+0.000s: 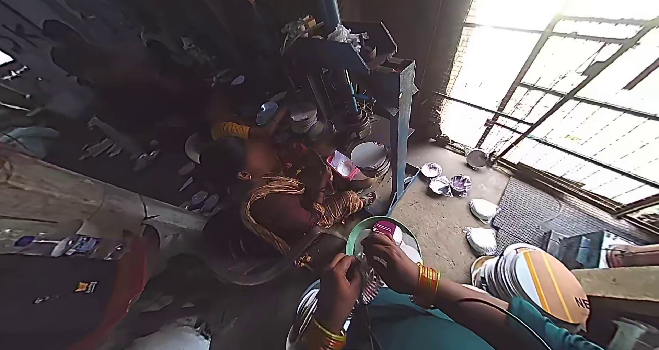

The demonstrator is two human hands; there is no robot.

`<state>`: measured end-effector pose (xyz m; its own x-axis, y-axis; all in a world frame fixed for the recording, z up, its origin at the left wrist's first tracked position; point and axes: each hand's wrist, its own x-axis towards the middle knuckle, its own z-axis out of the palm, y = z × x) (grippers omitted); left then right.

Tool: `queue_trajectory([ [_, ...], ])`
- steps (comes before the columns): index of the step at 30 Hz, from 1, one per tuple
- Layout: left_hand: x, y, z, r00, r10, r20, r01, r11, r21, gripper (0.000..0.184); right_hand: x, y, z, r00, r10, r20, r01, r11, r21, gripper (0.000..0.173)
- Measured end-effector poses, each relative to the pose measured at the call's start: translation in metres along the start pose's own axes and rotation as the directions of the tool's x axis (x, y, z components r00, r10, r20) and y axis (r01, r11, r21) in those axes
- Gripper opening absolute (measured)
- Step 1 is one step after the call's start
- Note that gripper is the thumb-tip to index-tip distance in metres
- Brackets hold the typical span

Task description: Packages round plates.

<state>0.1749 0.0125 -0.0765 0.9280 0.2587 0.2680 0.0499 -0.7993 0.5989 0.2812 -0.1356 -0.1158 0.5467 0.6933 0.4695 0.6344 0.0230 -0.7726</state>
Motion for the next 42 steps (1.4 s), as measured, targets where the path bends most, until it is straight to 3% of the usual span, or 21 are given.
queue_trajectory([
  [2,0.001,0.000,-0.002,0.978,-0.156,0.138,0.181,0.964,-0.197,0.018,-0.001,0.001,0.000,0.999,0.036,0.018,-0.037,0.997,0.066,0.010],
  [5,0.000,-0.004,0.005,0.925,-0.295,0.239,0.376,0.802,-0.464,0.019,0.001,-0.002,-0.008,0.991,0.067,0.119,-0.073,0.996,0.049,0.010],
  [8,-0.003,-0.009,0.008,0.938,-0.250,0.242,0.332,0.850,-0.409,0.016,0.003,-0.008,-0.016,0.980,-0.006,0.198,0.037,0.988,-0.151,0.014],
  [11,-0.006,-0.010,0.009,0.969,-0.170,0.180,0.212,0.945,-0.250,0.016,-0.001,-0.004,-0.013,0.985,-0.056,0.162,0.091,0.971,-0.220,0.014],
  [14,-0.006,-0.008,0.006,0.944,-0.221,0.246,0.276,0.937,-0.215,0.015,-0.005,0.004,-0.007,0.985,-0.040,0.167,0.073,0.977,-0.199,0.012],
  [17,-0.004,-0.009,0.007,0.873,-0.334,0.355,0.469,0.772,-0.428,0.018,-0.003,0.005,-0.015,0.956,0.086,0.279,-0.078,0.996,-0.040,0.013],
  [19,-0.004,-0.008,0.008,0.848,-0.360,0.390,0.528,0.641,-0.556,0.021,-0.002,0.009,-0.019,0.952,0.088,0.292,-0.106,0.993,0.047,0.015],
  [22,0.001,-0.008,0.006,0.864,-0.326,0.385,0.501,0.640,-0.583,0.022,0.001,0.007,-0.018,0.984,0.046,0.173,-0.056,0.997,0.052,0.013],
  [25,0.003,-0.003,0.003,0.840,-0.368,0.399,0.543,0.575,-0.612,0.018,0.000,0.005,-0.010,0.992,-0.127,-0.001,0.125,0.979,-0.158,0.009],
  [27,0.004,0.001,0.005,0.788,-0.446,0.424,0.602,0.414,-0.683,0.022,-0.004,0.004,-0.003,0.954,-0.295,-0.053,0.254,0.888,-0.384,0.015],
  [29,0.006,0.005,0.008,0.731,-0.499,0.466,0.632,0.237,-0.738,0.028,-0.010,0.004,0.003,0.924,-0.379,-0.055,0.306,0.817,-0.489,0.019],
  [30,0.006,0.006,0.010,0.721,-0.504,0.476,0.637,0.210,-0.742,0.029,-0.011,0.006,0.003,0.922,-0.384,-0.046,0.311,0.807,-0.503,0.020],
  [31,0.007,0.004,0.010,0.734,-0.493,0.467,0.635,0.253,-0.730,0.027,-0.010,0.007,0.001,0.928,-0.371,-0.031,0.307,0.811,-0.498,0.020],
  [32,0.007,0.002,0.008,0.774,-0.465,0.430,0.615,0.388,-0.687,0.023,-0.007,0.008,-0.003,0.939,-0.344,-0.022,0.292,0.826,-0.482,0.019],
  [33,0.007,0.001,0.004,0.838,-0.401,0.370,0.545,0.593,-0.593,0.017,-0.003,0.007,-0.007,0.948,-0.316,-0.017,0.274,0.845,-0.459,0.018],
  [34,0.006,0.000,0.001,0.909,-0.303,0.288,0.408,0.790,-0.458,0.015,0.000,0.006,-0.011,0.955,-0.298,-0.007,0.265,0.860,-0.435,0.018],
  [35,0.005,0.002,-0.001,0.962,-0.190,0.195,0.245,0.917,-0.315,0.016,0.001,0.003,-0.015,0.956,-0.294,0.003,0.268,0.865,-0.423,0.018],
  [37,0.006,0.008,-0.005,1.000,0.012,0.003,-0.011,0.996,-0.093,0.016,0.005,-0.006,-0.022,0.950,-0.311,0.018,0.288,0.853,-0.436,0.018],
  [38,0.007,0.010,-0.007,0.997,0.063,-0.054,-0.065,0.998,-0.024,0.016,0.006,-0.008,-0.025,0.948,-0.319,0.018,0.293,0.846,-0.445,0.017],
  [42,0.012,0.003,-0.003,0.997,0.022,-0.072,-0.015,0.995,0.094,0.013,0.002,0.006,-0.030,0.961,-0.278,0.012,0.252,0.850,-0.462,0.014],
])
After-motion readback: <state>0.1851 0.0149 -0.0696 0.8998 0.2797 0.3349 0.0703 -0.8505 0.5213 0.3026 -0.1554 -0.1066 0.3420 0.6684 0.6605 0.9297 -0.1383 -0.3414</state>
